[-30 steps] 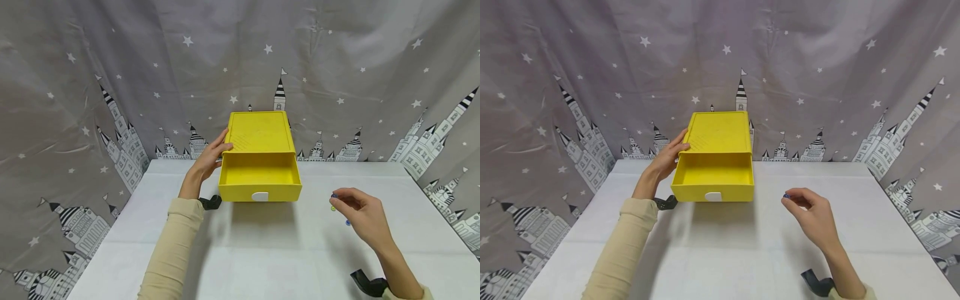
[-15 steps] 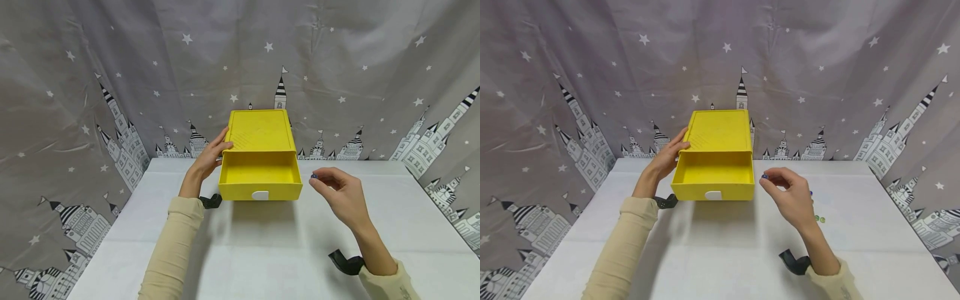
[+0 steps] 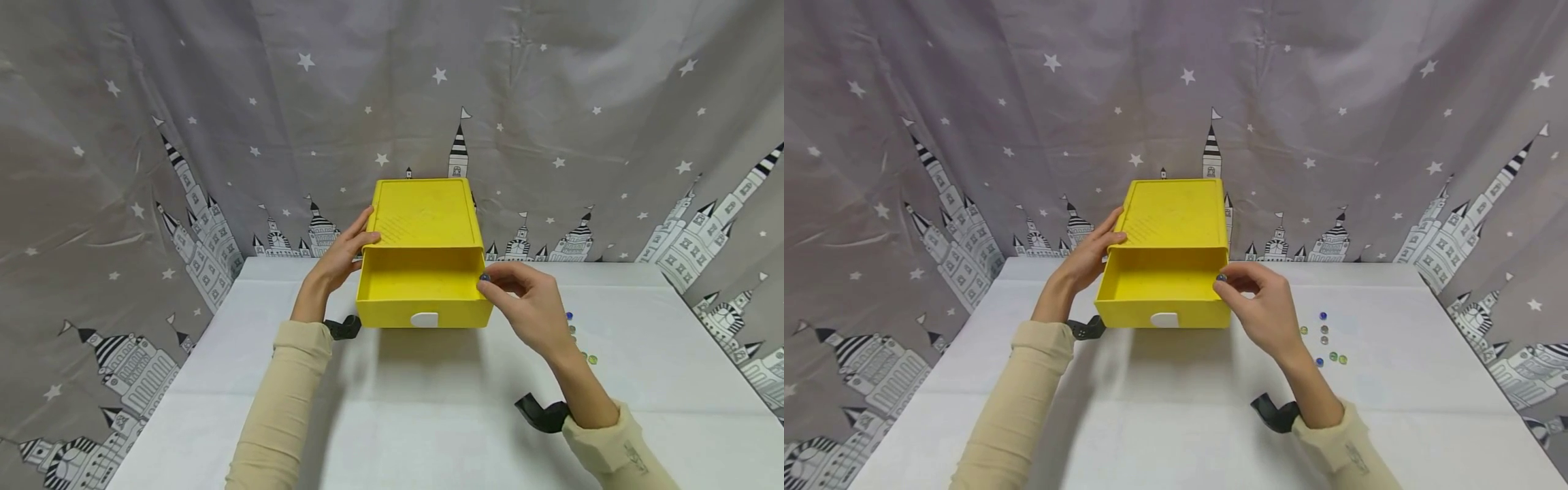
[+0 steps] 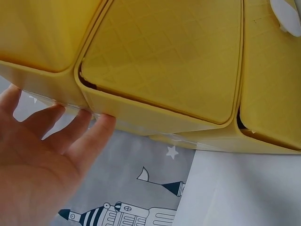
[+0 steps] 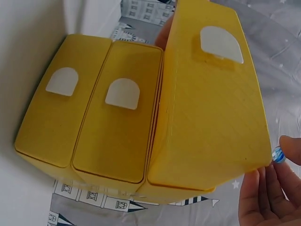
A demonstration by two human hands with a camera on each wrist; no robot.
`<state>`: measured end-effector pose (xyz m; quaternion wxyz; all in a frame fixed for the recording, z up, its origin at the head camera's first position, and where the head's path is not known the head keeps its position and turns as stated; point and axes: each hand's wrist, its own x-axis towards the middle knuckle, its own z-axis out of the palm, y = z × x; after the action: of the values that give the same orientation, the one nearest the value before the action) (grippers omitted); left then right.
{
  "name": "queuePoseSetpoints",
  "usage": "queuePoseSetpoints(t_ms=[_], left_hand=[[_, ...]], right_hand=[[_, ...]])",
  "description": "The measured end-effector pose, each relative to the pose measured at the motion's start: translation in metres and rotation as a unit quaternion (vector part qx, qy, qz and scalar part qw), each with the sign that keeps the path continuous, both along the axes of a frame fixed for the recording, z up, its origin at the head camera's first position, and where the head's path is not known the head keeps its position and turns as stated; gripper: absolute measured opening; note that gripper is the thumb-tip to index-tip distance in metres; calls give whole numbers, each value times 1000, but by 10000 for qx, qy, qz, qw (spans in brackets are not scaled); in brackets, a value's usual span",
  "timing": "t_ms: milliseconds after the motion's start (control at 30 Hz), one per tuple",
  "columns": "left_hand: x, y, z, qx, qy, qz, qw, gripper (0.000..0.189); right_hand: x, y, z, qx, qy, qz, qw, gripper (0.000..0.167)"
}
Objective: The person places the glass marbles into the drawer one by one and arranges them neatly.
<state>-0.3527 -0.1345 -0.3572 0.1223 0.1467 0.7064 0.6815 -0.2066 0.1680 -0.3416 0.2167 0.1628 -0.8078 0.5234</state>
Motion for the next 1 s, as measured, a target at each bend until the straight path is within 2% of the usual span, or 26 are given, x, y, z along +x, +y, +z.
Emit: queuePoseSetpoints(t_ms=[333,567,1000], left_hand=[[-1,0,-1,103,-81,70,9999,72],[-3,0,-1,89,-51,35,9999,71],[-2,0,-3,100,-109,177,9997,72]], right_hand=[[-4,-14,2,36,-139,36,9999,17],[-5,-14,3,58,-193,29,9998,19],[-7,-16,2,90,-168,53,9998,20]])
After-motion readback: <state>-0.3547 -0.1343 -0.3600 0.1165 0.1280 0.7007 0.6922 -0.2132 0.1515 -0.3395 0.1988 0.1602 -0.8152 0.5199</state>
